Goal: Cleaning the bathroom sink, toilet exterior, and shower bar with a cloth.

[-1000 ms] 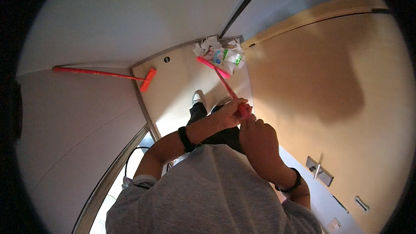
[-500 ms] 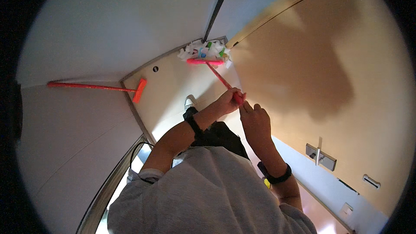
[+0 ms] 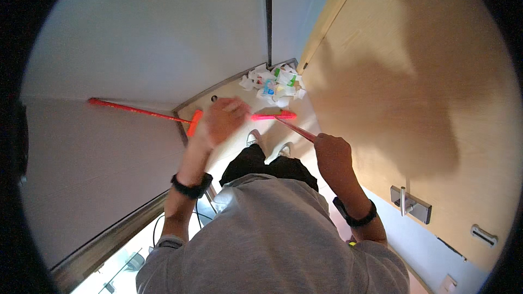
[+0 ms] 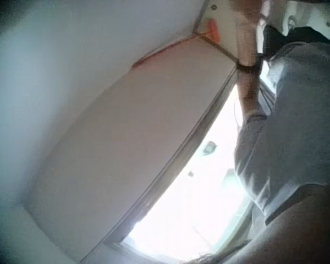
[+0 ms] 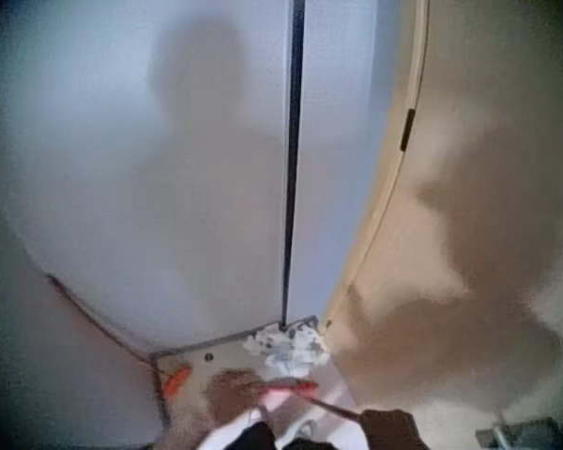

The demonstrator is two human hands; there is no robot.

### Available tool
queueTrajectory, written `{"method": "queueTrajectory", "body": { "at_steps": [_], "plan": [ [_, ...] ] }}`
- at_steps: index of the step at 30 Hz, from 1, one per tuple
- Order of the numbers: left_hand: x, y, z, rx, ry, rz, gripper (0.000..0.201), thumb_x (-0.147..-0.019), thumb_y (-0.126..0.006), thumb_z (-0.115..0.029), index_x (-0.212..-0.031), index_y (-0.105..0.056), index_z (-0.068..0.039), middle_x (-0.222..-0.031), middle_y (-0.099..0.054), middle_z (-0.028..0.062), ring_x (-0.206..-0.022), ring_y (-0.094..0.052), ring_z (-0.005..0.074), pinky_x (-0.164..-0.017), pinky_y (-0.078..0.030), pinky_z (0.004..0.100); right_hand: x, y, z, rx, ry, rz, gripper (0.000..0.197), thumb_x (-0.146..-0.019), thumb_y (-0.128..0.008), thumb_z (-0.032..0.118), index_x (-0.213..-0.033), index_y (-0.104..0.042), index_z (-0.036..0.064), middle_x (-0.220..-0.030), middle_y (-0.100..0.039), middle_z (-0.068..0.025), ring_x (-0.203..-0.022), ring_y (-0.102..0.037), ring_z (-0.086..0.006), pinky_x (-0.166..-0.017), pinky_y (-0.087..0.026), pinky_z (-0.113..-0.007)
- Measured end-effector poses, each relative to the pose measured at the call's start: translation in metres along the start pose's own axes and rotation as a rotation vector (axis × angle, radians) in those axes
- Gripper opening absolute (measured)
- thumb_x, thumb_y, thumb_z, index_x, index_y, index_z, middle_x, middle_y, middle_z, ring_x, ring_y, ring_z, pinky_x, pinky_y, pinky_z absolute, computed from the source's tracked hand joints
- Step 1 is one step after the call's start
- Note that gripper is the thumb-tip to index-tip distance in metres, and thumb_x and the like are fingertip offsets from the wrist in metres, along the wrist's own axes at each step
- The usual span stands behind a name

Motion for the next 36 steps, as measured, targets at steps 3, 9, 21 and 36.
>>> {"method": "queueTrajectory", "body": {
  "at_steps": [3,9,21,36],
  "plan": [
    [0.045,-0.045,-0.103,-0.120,-0.441,0.164,0.036,-0.093,-0.050,-0.027,-0.118,-0.052,0.000,-0.119,-0.052,0.0170,-0.119,-0.044,0.0323,-0.107,-0.030,0.0452,-0.023,-0.004,0.004,0.019,0.049,0.068,0.014,-0.077,-0.054,0.005,-0.087,-0.064,0.0043,-0.077,-0.062,-0.0139,-0.071,-0.063,-0.0332,-0.066,-0.050,-0.043],
    [0.221,-0.159,-0.210,-0.221,-1.211,0.204,0.025,-0.088,-0.056,-0.016,-0.111,-0.055,-0.005,-0.108,-0.055,0.0129,-0.106,-0.052,0.0230,-0.103,-0.035,0.0399,-0.089,0.016,0.073,0.045,0.344,0.043,0.010,-0.073,-0.059,0.010,-0.070,-0.067,0.0043,-0.074,-0.062,-0.0153,-0.068,-0.065,-0.0305,-0.060,-0.053,-0.041],
    [0.185,-0.163,-0.247,-0.440,-1.203,0.425,0.014,-0.087,-0.062,-0.018,-0.100,-0.058,-0.013,-0.077,-0.057,-0.0014,-0.067,-0.058,0.0086,-0.058,-0.047,0.0231,-0.253,0.042,-0.073,0.178,0.213,0.081,0.015,-0.065,-0.067,0.010,-0.079,-0.071,0.0088,-0.079,-0.066,-0.0146,-0.080,-0.063,-0.0345,-0.074,-0.050,-0.044],
    [0.184,-0.130,-0.280,-0.269,-1.410,0.157,0.015,-0.085,-0.066,-0.019,-0.096,-0.059,-0.012,-0.069,-0.058,-0.0001,-0.059,-0.055,0.0101,-0.054,-0.044,0.0235,-0.489,0.082,-0.086,0.308,0.325,0.369,0.024,-0.063,-0.073,0.011,-0.086,-0.075,0.0159,-0.088,-0.071,-0.0076,-0.082,-0.068,-0.0264,-0.073,-0.054,-0.040]
  ]
}}
Point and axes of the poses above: each hand's wrist, its own x-axis away from the middle knuckle, its own y-axis out of the back of the hand, z = x × y, the point moved 8 cm from there along -x, towards the middle knuckle
